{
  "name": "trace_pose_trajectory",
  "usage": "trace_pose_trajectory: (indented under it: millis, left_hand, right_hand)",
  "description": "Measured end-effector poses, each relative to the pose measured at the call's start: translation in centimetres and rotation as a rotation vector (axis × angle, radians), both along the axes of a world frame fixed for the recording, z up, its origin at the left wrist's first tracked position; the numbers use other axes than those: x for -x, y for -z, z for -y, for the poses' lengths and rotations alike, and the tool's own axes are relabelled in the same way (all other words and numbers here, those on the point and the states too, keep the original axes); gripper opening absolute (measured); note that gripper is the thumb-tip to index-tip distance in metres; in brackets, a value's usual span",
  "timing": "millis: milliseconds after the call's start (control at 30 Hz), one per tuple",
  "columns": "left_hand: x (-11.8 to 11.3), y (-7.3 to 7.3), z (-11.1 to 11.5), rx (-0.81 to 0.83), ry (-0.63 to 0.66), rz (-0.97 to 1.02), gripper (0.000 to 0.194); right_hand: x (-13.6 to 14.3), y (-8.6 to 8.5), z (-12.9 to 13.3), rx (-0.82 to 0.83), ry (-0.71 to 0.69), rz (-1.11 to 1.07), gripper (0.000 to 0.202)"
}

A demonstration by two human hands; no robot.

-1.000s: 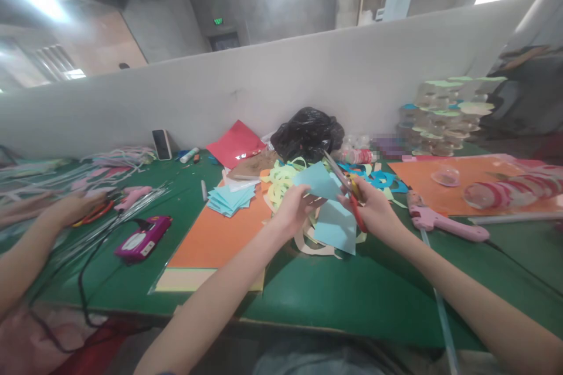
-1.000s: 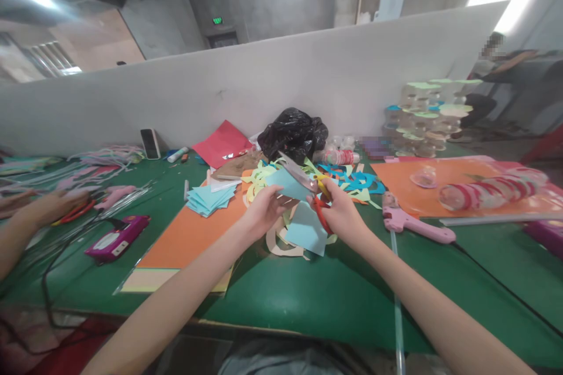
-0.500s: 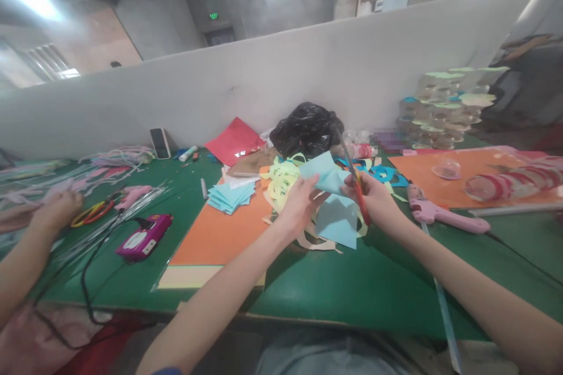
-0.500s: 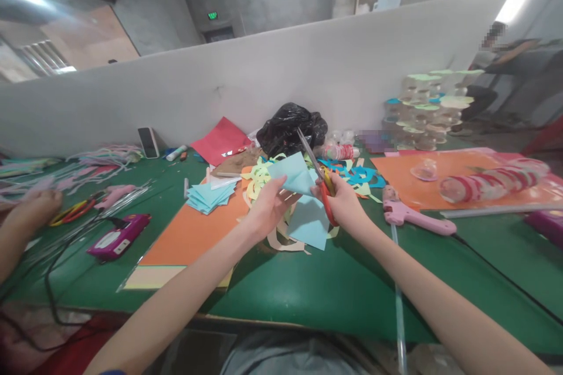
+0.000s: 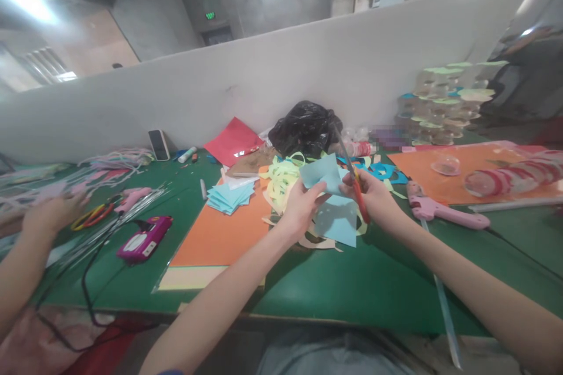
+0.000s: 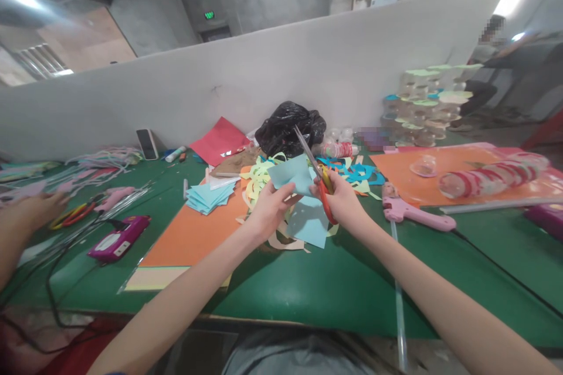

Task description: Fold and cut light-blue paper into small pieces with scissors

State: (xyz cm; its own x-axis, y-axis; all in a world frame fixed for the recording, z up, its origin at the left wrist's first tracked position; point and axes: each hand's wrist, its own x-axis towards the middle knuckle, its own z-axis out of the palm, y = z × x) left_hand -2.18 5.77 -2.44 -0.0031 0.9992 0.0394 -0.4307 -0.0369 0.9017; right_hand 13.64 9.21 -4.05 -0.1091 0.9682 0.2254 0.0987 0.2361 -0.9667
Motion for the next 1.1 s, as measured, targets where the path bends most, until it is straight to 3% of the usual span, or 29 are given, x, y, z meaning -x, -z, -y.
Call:
trace_pose_trajectory:
  millis: [367,1100]
  left_hand:
    - [-0.06,-0.27,-0.27,0.106,-0.118,0.174,0.008]
    - [-0.04,-0.05,-0.32,0.099,-0.079,0.191,0.009]
  right_hand:
    - [0.01,0.64,-0.38,0.003,0.014,-0.034,0.045]
    - [0.06,0.30,-0.33,-0.014,0.005,-0.022,0.043]
